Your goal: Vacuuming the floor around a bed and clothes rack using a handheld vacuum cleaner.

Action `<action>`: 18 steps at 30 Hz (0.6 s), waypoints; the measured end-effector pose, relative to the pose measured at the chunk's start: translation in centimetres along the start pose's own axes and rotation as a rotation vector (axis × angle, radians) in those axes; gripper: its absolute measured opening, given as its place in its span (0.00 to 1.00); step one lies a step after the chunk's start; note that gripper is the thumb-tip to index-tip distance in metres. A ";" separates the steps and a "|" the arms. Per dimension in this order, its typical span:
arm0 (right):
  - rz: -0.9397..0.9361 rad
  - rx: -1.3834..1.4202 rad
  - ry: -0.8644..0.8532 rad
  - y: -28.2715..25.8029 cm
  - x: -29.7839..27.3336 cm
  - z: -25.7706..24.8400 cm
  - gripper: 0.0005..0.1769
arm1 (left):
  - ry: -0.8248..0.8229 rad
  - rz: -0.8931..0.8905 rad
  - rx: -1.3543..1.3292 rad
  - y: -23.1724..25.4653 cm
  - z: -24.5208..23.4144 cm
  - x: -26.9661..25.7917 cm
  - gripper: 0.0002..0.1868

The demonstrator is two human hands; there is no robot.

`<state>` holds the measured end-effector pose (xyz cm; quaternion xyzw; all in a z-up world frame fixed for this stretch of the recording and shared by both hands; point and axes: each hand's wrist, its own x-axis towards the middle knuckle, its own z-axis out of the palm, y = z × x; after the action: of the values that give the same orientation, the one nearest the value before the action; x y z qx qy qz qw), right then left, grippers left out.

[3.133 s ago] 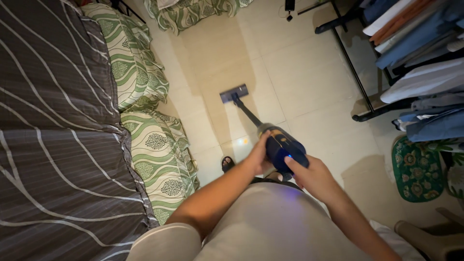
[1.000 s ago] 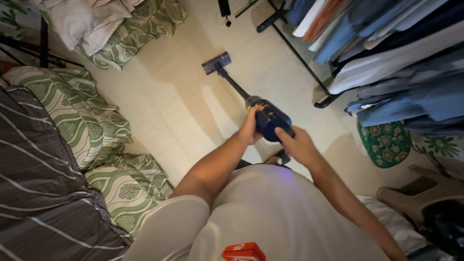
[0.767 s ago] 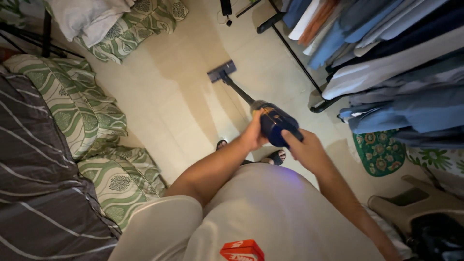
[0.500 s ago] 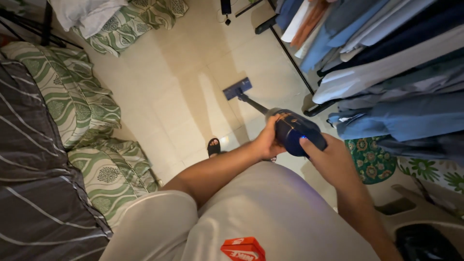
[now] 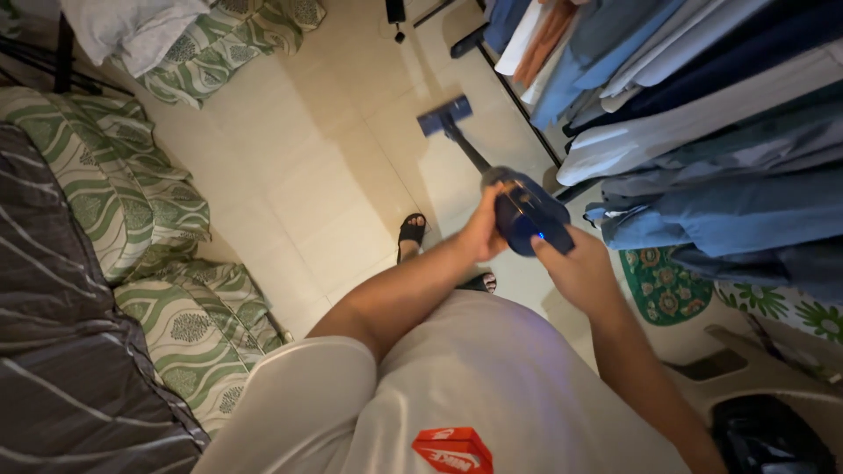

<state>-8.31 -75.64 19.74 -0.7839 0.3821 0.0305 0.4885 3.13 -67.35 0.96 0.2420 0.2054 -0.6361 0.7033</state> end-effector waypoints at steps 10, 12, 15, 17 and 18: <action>0.102 0.138 -0.060 -1.3 5.1 5.7 0.14 | 0.018 0.021 0.069 7.1 -3.8 1.5 0.32; 0.133 0.048 -0.059 -2.1 4.6 6.1 0.19 | 0.067 -0.016 0.092 7.2 -4.1 1.1 0.31; 0.221 0.070 -0.047 -3.4 2.7 5.6 0.22 | 0.062 -0.102 0.083 6.7 -3.4 -0.8 0.30; 0.280 0.012 -0.042 -5.7 1.3 4.6 0.23 | 0.025 -0.164 0.058 5.9 -2.6 -1.8 0.30; 0.330 -0.046 -0.042 -6.9 0.7 4.1 0.23 | -0.010 -0.217 0.032 5.7 -2.3 -2.4 0.30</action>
<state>-2.13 -71.16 22.44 -0.7205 0.4946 0.1355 0.4667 8.59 -63.64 0.98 0.2263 0.2166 -0.7129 0.6274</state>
